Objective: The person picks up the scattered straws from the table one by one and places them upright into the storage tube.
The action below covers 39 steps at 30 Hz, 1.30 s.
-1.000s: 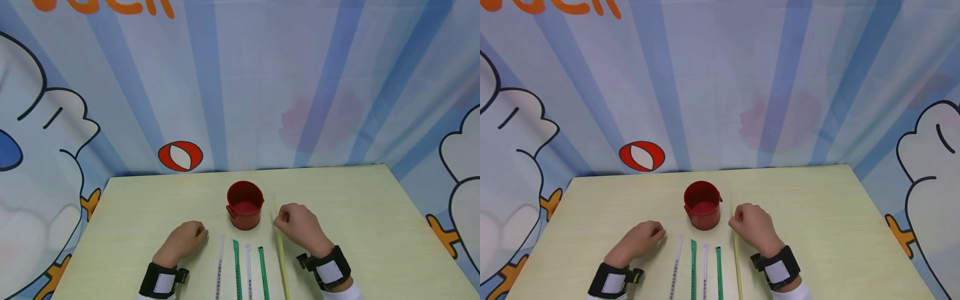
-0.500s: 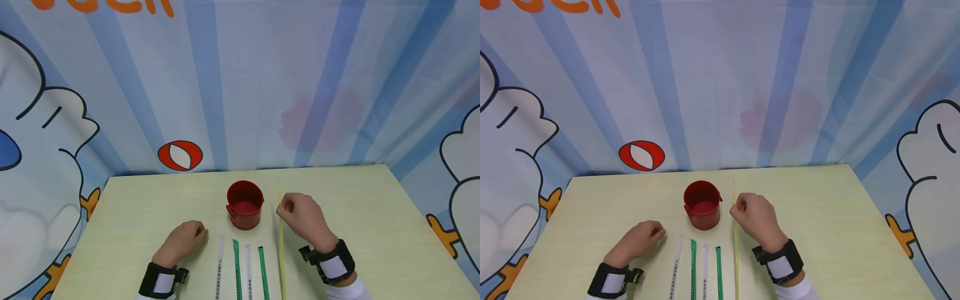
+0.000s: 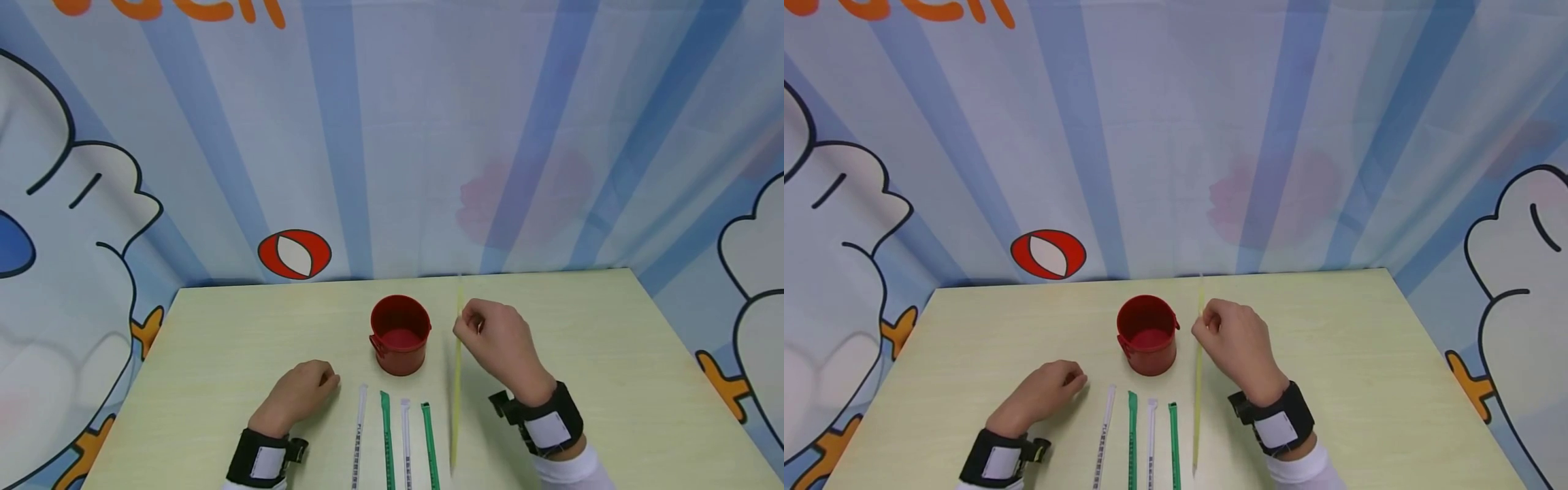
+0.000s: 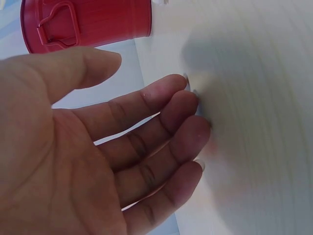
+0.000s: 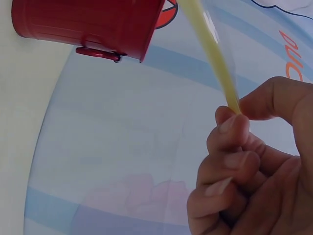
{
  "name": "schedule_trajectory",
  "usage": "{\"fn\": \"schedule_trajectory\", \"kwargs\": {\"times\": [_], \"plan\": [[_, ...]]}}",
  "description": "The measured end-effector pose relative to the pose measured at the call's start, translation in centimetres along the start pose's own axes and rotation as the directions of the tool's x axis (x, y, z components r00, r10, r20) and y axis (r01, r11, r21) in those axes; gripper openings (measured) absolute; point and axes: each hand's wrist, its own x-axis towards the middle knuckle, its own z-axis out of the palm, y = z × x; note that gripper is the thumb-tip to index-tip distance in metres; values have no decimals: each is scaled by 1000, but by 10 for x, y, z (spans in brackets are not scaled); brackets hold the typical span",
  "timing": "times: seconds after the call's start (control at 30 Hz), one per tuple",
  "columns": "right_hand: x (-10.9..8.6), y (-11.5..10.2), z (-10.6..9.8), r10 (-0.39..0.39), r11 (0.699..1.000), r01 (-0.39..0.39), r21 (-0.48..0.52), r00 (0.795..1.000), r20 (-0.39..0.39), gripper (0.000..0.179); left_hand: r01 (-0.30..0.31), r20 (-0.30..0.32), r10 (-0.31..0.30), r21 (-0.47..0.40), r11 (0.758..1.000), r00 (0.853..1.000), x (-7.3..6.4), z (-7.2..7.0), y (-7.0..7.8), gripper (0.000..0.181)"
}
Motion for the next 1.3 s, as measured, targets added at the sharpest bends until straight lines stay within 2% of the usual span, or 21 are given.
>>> {"fn": "schedule_trajectory", "kwargs": {"times": [0.4, 0.6, 0.9, 1.1, 1.3], "plan": [[9, -8, -11, -52, 999, 53, 7, 994, -98, 13, -3, 9, 3, -5, 1000, 1000, -2, -3, 2, 15], [15, -13, -17, -73, 996, 80, 31, 983, -169, 12, -20, -7, 20, 2, 1000, 1000, -2, -1, 1, 15], [23, -19, -28, -148, 980, 183, 84, 937, -317, 11, -39, -10, 39, 2, 999, 999, -3, -1, 1, 16], [28, -24, -35, -167, 967, 227, 113, 906, -389, 10, -35, -6, 35, -2, 999, 999, -3, -1, 1, 16], [32, -29, -43, -164, 957, 251, 147, 883, -439, 7, -34, -11, 34, 1, 999, 999, -3, -1, 1, 16]]}}
